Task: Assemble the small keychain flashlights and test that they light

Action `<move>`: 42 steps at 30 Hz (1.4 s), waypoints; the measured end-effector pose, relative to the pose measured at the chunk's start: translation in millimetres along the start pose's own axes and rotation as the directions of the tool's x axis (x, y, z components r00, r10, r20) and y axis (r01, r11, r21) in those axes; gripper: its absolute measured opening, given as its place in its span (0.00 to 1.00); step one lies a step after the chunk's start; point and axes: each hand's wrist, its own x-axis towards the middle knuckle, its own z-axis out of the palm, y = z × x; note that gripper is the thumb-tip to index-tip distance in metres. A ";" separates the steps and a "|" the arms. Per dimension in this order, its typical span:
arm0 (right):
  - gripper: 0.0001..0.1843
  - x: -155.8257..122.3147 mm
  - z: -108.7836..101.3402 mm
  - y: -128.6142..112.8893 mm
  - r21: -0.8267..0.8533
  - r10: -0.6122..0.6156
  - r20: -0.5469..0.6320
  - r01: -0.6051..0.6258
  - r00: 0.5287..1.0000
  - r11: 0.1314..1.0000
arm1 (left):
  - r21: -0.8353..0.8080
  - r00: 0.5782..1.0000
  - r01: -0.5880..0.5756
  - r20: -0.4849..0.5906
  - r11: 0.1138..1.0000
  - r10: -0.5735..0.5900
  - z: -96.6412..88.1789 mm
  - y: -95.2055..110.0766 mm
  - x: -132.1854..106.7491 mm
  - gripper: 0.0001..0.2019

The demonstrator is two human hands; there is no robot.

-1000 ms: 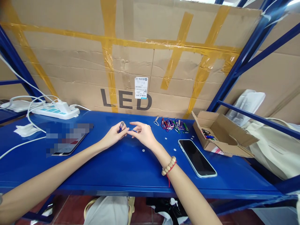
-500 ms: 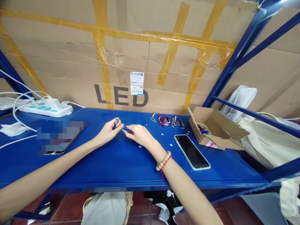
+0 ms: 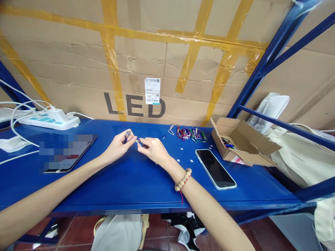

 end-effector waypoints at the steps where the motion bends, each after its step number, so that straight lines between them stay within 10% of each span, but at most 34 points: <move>1: 0.13 0.3 1.0 -0.1 -0.004 0.007 -0.021 -0.007 1.000 1.000 | 0.005 1.000 -0.004 -0.001 1.000 0.004 0.2 0.0 0.0 0.14; 10: 0.15 4.2 -5.2 2.3 -0.071 -0.008 -0.115 0.000 0.993 0.997 | -0.110 0.997 0.063 0.055 0.992 -0.057 -0.1 -7.2 -1.3 0.13; 15: 0.16 4.9 -8.8 0.9 -0.160 -0.025 -0.257 -0.017 0.966 0.987 | 0.102 0.980 0.051 0.185 0.994 -0.069 3.7 -7.0 -5.2 0.11; 30: 0.18 4.4 -10.5 3.9 -0.152 0.065 0.091 -0.051 0.994 0.987 | 0.410 0.982 0.123 0.079 0.904 -0.170 0.3 -9.1 -0.6 0.06; 36: 0.18 3.8 -15.6 2.4 -0.178 0.309 0.299 -0.266 0.903 0.947 | 0.409 0.963 0.233 0.026 0.882 -0.267 -2.6 -22.9 3.1 0.06; 42: 0.17 1.4 -47.9 36.9 -0.469 0.605 0.037 -0.520 0.796 0.713 | 0.226 0.931 0.366 -0.089 0.903 -0.354 -6.2 -30.6 6.1 0.10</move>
